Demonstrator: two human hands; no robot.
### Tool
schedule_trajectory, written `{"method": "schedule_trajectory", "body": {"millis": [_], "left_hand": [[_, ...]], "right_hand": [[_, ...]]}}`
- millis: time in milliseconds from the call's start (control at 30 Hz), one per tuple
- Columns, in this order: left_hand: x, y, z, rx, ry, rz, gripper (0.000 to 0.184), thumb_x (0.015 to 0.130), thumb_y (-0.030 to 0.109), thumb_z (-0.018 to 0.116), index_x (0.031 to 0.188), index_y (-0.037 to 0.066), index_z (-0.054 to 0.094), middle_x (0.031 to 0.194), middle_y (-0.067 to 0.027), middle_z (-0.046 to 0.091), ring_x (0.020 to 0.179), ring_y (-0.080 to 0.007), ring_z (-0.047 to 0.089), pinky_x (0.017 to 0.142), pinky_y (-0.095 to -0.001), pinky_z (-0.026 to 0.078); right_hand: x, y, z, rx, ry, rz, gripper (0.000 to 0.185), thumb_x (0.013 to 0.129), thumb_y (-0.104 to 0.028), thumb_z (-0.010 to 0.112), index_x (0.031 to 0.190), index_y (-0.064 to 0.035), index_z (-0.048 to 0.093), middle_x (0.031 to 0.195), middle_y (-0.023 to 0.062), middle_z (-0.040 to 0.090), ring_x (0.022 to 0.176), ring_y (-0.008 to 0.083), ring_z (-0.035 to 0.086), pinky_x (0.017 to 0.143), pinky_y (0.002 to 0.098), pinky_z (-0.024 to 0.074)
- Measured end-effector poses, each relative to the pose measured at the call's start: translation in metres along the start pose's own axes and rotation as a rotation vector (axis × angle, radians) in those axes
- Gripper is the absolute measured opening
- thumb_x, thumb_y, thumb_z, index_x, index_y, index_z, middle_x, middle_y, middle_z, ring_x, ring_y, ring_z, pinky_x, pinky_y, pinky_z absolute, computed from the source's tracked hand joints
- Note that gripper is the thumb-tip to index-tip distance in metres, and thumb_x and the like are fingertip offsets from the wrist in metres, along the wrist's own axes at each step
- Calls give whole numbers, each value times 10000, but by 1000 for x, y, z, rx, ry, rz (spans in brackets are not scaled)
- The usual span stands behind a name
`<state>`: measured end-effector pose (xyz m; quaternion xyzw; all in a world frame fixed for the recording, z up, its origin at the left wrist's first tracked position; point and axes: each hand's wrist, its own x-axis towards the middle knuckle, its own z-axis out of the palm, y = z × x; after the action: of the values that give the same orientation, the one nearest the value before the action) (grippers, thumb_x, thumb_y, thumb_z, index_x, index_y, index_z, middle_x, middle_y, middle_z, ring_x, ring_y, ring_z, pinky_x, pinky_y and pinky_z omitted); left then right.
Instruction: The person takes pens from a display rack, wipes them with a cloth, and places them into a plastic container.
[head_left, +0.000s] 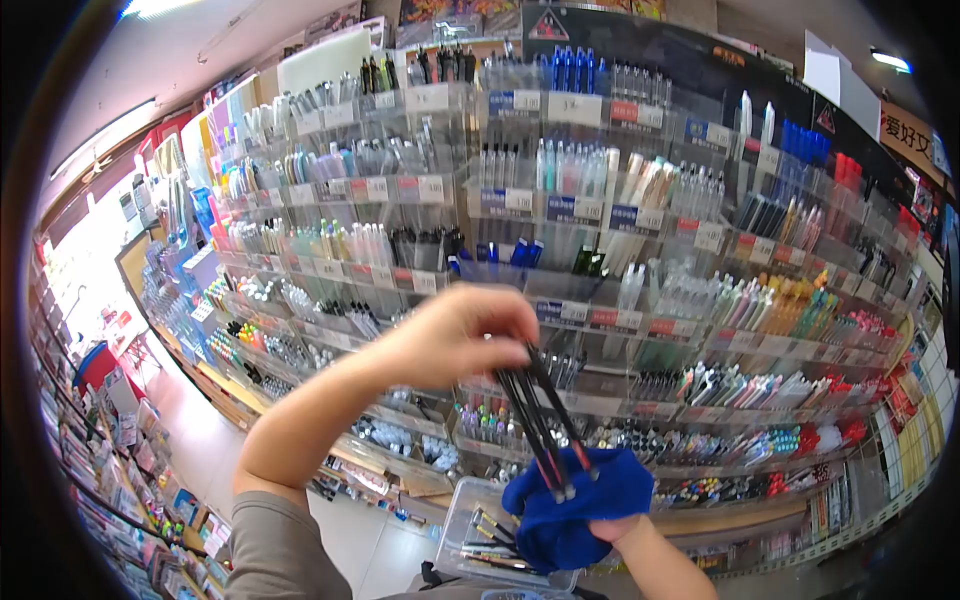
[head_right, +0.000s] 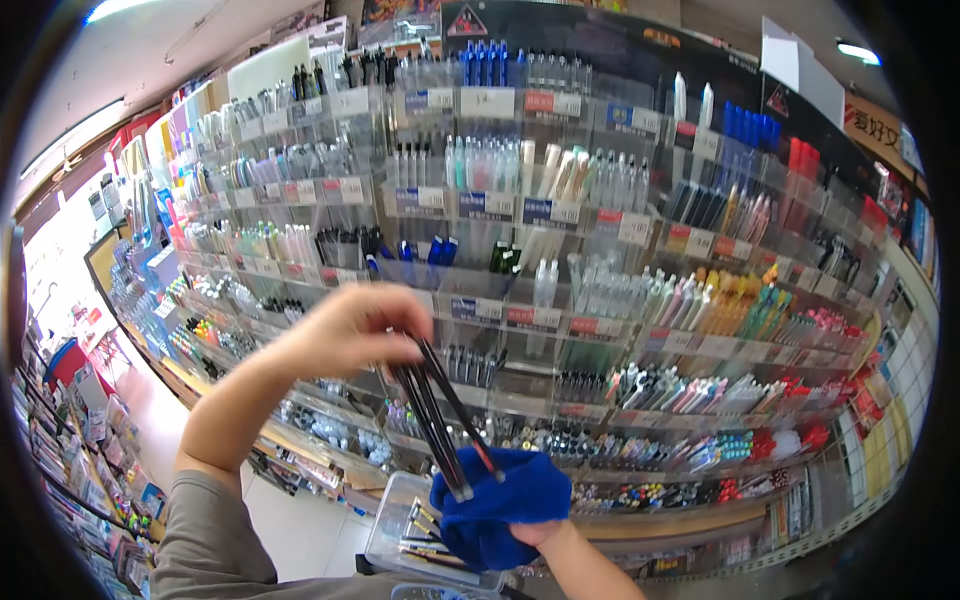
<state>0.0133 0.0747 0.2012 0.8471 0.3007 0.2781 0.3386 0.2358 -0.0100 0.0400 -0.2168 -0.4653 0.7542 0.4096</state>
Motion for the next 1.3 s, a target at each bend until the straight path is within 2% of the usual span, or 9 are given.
{"method": "schedule_trajectory", "body": {"millis": [33, 100, 133, 267, 700, 833, 933, 1133, 1300], "left_hand": [[-5, -6, 21, -28, -80, -88, 124, 799, 47, 625, 900, 9, 562, 787, -11, 574, 740, -69, 543, 650, -225, 458], [-13, -31, 61, -60, -230, -164, 144, 805, 62, 619, 912, -6, 550, 744, -26, 569, 684, -77, 551, 574, -225, 479], [-16, -40, 77, -115, -273, -232, 141, 809, 58, 608, 915, -10, 545, 740, -32, 570, 668, -79, 553, 558, -225, 484], [-26, -68, 110, -223, -320, -321, 123, 816, 40, 584, 917, -11, 537, 733, -47, 572, 644, -83, 562, 537, -228, 494], [-48, -94, 87, -414, -75, -371, 90, 821, 22, 569, 892, -6, 521, 742, -11, 548, 648, -62, 534, 501, -205, 484], [-61, -87, 107, -834, 217, -332, 276, 860, 85, 552, 1114, 31, 458, 885, -29, 567, 799, -77, 550, 614, -211, 495], [-84, -110, 158, -924, 185, -348, 471, 883, 229, 545, 1277, 39, 369, 1145, -87, 541, 1037, -164, 521, 877, -328, 436], [-77, -87, 179, -1268, 198, -270, 279, 944, 266, 408, 918, 14, 524, 1113, -231, 555, 1079, -256, 512, 935, -347, 378], [-79, -93, 143, -1287, 489, -271, 263, 957, 280, 367, 897, 68, 510, 1080, -240, 577, 1026, -233, 559, 902, -334, 417]], "right_hand": [[3, -3, 1, 406, 20, 151, 403, 786, -24, 588, 1165, 60, 480, 1008, 181, 596, 870, 274, 613, 768, 386, 524], [8, -4, 4, 454, -48, 206, 379, 813, -35, 562, 1172, 48, 474, 1002, 173, 599, 862, 251, 615, 750, 380, 525], [16, -4, 5, 755, -115, 412, 345, 834, -63, 554, 1158, 30, 481, 1004, 153, 600, 868, 217, 615, 746, 351, 524], [8, 45, -2, 122, 169, 279, 299, 886, -199, 537, 1098, 10, 510, 975, 110, 616, 827, 195, 631, 753, 312, 525], [-15, 57, -10, 107, -35, 332, 356, 851, -240, 598, 1102, -9, 499, 1024, 86, 592, 927, 156, 586, 831, 295, 474], [-15, 62, -8, 108, 20, 243, 349, 856, -233, 592, 1105, -8, 500, 1024, 77, 594, 927, 152, 583, 843, 290, 465], [-13, 63, -6, 170, 55, 191, 324, 867, -216, 576, 1103, -5, 507, 1024, 68, 595, 920, 143, 584, 840, 287, 464], [-10, 80, -6, 96, 26, 260, 253, 903, -152, 509, 1115, -13, 515, 1020, 40, 589, 907, 114, 572, 819, 266, 456], [-23, 83, -3, 2, 85, 314, 266, 887, -135, 524, 1118, -1, 515, 1053, 60, 582, 942, 141, 562, 858, 293, 443]]}}
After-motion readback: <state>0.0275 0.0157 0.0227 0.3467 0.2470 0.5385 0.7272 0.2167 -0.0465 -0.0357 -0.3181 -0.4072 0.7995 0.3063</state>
